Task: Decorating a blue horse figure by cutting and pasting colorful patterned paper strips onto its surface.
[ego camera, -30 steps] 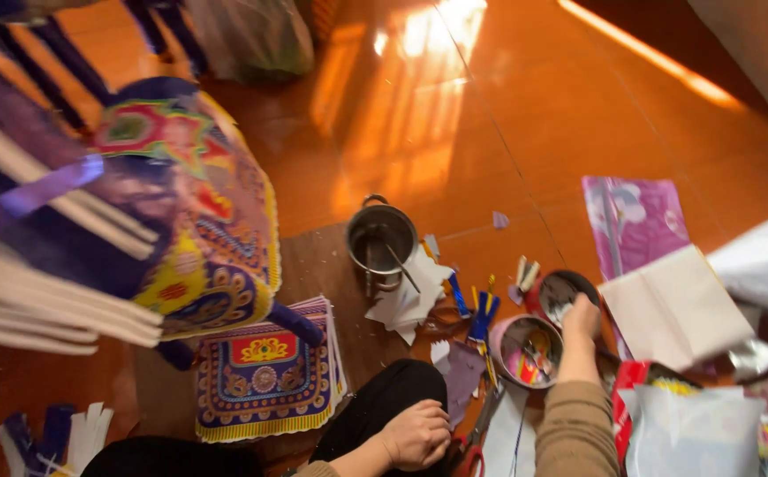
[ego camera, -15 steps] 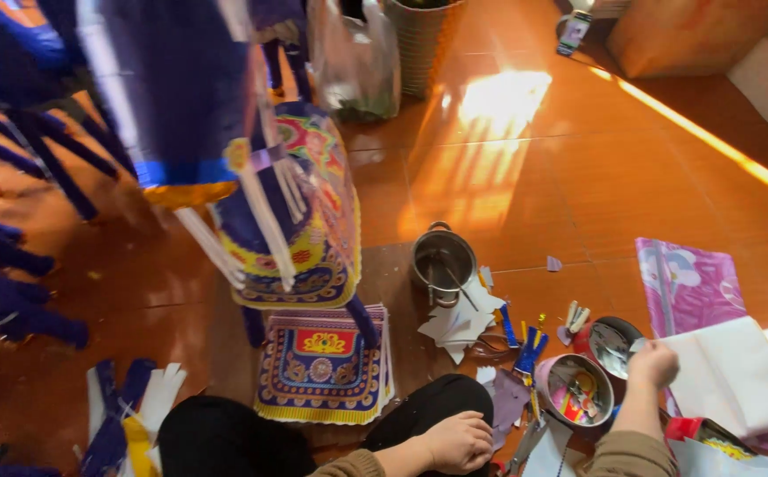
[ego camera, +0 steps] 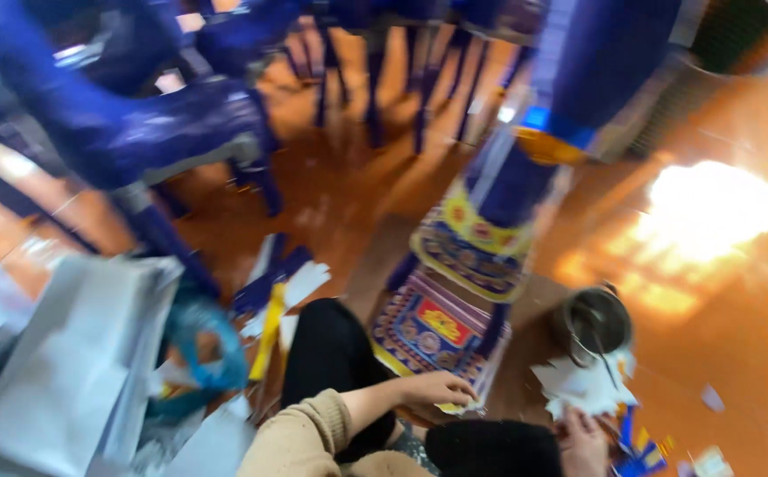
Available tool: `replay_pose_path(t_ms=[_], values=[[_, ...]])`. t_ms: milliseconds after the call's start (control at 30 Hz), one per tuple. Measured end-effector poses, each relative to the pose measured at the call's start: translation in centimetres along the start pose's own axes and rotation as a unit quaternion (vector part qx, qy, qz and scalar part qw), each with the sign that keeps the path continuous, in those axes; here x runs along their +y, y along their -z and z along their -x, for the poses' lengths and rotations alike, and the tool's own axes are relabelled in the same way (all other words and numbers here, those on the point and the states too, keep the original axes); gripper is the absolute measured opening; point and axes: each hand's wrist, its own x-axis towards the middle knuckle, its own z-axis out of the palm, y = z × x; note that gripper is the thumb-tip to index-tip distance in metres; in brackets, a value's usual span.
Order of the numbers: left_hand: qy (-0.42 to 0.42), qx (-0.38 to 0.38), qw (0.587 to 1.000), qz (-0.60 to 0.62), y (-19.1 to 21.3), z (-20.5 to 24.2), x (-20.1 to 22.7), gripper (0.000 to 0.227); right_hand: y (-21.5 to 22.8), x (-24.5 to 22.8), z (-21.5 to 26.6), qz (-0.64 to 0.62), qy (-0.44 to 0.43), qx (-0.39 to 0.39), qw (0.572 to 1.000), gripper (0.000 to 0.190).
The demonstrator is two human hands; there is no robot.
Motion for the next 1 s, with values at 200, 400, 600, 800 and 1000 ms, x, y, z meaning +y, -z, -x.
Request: replay_pose_path(t_ms=[200, 400, 600, 800, 1000], values=[[0.043, 0.206, 0.966, 0.149, 4.1, 5.5, -5.6, 0.035, -13.8, 2.5, 3.8, 0.068, -0.097, -0.128, 0.985, 0.022], [-0.026, 0.194, 0.968, 0.158, 5.2, 12.1, -0.6, 0.037, -22.0, 1.2, 7.6, 0.082, -0.173, -0.182, 0.965, 0.025], [-0.122, 0.117, 0.964, 0.205, 5.8, 11.6, 0.8, 0.018, -25.7, 1.0, 11.2, -0.019, -0.295, -0.217, 0.930, 0.029], [-0.134, 0.113, 0.959, 0.221, 6.6, 11.6, 0.4, 0.017, -25.2, 3.1, 11.6, -0.149, -0.366, -0.272, 0.878, 0.018], [-0.120, 0.119, 0.965, 0.201, 6.9, 11.7, 0.6, 0.005, -25.9, 2.1, 12.7, -0.143, -0.371, -0.305, 0.865, 0.015]])
